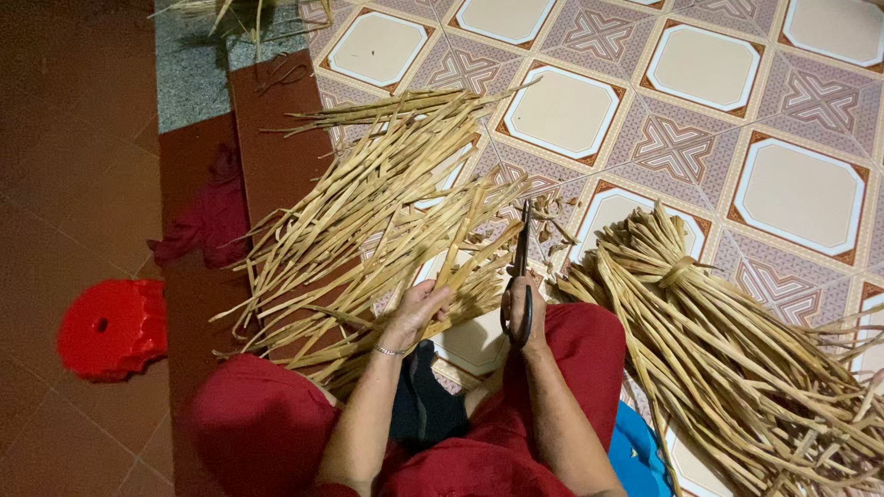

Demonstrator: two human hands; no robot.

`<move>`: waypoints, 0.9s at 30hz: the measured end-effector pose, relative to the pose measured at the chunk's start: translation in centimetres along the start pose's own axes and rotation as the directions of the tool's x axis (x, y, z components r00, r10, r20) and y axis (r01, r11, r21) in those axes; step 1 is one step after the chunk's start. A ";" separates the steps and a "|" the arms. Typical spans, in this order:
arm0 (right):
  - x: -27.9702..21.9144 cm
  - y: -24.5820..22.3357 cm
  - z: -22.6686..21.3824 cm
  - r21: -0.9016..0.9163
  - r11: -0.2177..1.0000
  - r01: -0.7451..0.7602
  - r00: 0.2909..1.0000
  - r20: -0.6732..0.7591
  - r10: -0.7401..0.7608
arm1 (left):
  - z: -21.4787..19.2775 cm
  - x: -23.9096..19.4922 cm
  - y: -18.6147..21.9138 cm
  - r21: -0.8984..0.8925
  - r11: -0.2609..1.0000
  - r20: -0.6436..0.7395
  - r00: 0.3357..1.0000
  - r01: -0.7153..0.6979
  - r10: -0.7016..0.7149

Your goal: The person sits on the floor and uses shears to cut long dried plant strips into shorter pieces. The cut pieces are gathered into a bundle while the trimmed ends are discarded on the floor.

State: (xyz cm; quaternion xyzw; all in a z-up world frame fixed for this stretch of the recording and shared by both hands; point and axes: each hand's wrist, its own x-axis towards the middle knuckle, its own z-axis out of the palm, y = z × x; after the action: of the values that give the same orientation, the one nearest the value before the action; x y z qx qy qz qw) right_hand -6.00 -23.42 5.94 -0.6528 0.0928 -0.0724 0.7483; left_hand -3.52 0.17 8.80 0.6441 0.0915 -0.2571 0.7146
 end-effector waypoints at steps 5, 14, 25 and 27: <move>-1.0 -2.6 0.6 -0.293 0.944 0.151 0.987 -0.012 -0.161 | 0.6 0.0 0.4 0.112 0.991 -0.039 0.996 -0.076 0.081; -0.5 -2.7 0.2 -0.130 0.990 -0.050 0.993 -0.108 0.036 | 1.0 0.5 -0.4 0.168 0.971 -0.121 0.974 -0.168 0.189; -1.5 -4.3 0.6 -0.011 0.993 0.119 0.981 0.159 -0.116 | 0.4 1.8 -2.7 0.304 0.920 -0.080 0.956 -0.247 0.283; -1.3 -4.4 0.6 -0.003 0.994 0.107 0.982 0.158 -0.105 | 0.0 2.0 -3.0 0.348 0.904 -0.056 0.957 -0.248 0.284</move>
State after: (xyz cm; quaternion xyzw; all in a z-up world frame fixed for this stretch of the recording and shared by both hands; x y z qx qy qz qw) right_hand -7.11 -23.09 10.39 -0.6649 -0.0011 -0.0599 0.7445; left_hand -3.25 -0.49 5.26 0.7758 -0.0052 -0.1348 0.6164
